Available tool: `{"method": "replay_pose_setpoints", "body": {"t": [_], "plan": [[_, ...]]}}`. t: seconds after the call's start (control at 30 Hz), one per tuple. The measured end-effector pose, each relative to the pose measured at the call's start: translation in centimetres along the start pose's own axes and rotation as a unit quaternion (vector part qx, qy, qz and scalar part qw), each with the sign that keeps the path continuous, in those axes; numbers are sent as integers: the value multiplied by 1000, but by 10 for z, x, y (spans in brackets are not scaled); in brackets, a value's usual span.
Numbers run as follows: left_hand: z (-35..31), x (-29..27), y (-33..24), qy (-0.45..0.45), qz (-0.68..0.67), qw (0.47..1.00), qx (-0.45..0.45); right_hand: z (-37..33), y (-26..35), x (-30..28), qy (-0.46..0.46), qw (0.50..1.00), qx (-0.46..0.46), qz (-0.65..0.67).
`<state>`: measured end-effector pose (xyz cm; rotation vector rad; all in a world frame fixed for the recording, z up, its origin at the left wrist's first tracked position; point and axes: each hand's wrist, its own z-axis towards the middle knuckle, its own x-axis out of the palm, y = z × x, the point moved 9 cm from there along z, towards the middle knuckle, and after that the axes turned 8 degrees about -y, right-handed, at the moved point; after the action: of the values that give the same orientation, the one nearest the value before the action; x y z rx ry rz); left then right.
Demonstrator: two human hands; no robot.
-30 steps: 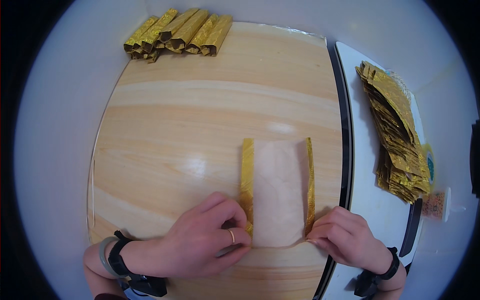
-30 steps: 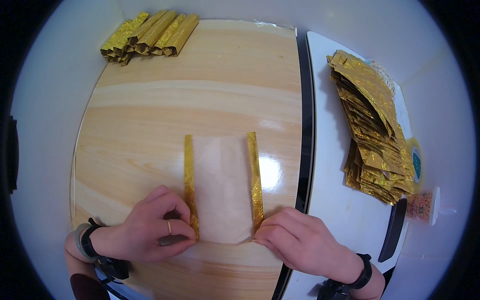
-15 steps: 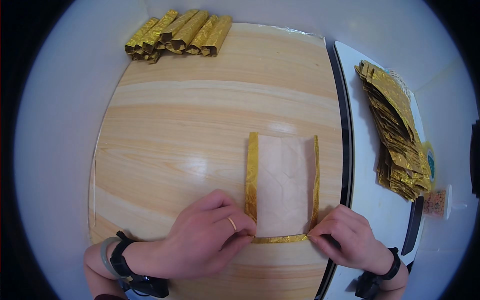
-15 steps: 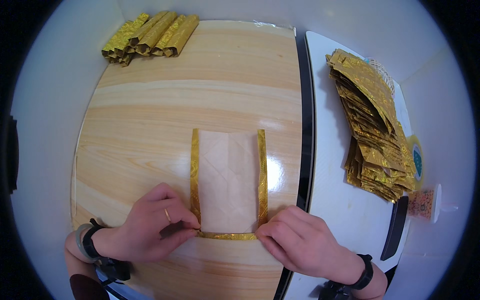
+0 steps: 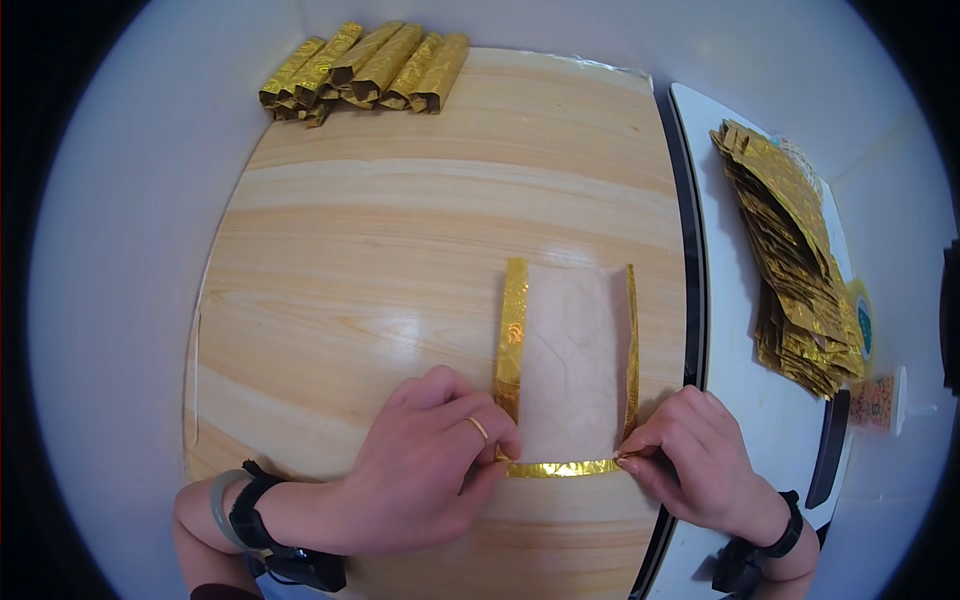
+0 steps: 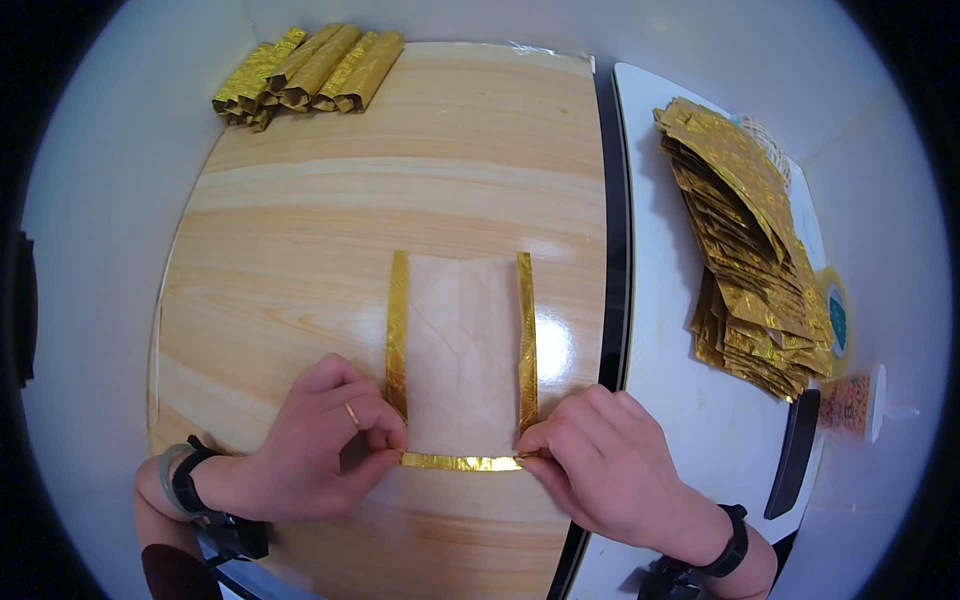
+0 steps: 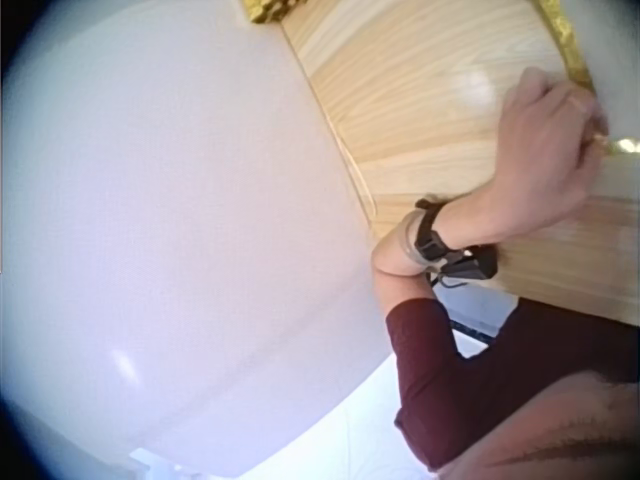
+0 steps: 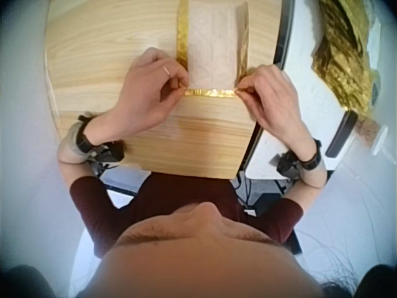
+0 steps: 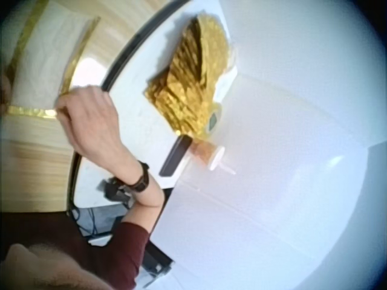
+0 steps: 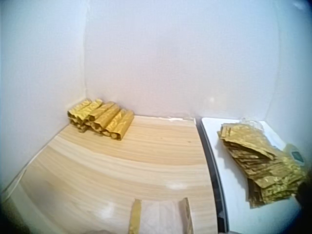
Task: Folding a gold and paper wrapper into a rectangular shape.
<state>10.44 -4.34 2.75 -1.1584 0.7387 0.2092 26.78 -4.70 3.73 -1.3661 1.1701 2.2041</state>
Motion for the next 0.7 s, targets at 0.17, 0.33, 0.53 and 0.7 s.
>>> {"method": "replay_pose_setpoints", "body": {"t": [0.17,0.33,0.53,0.7], "plan": [[0,-5,6,-33,15,999,-24,-4,8,0,-16,997,-76,-28],[-15,15,-17,26,134,974,182,-13,34,1,10,972,-215,-99],[-25,24,-34,36,295,905,305,-23,51,9,56,949,-226,-210],[-30,23,-36,43,316,896,309,-26,50,10,53,942,-225,-243]]}}
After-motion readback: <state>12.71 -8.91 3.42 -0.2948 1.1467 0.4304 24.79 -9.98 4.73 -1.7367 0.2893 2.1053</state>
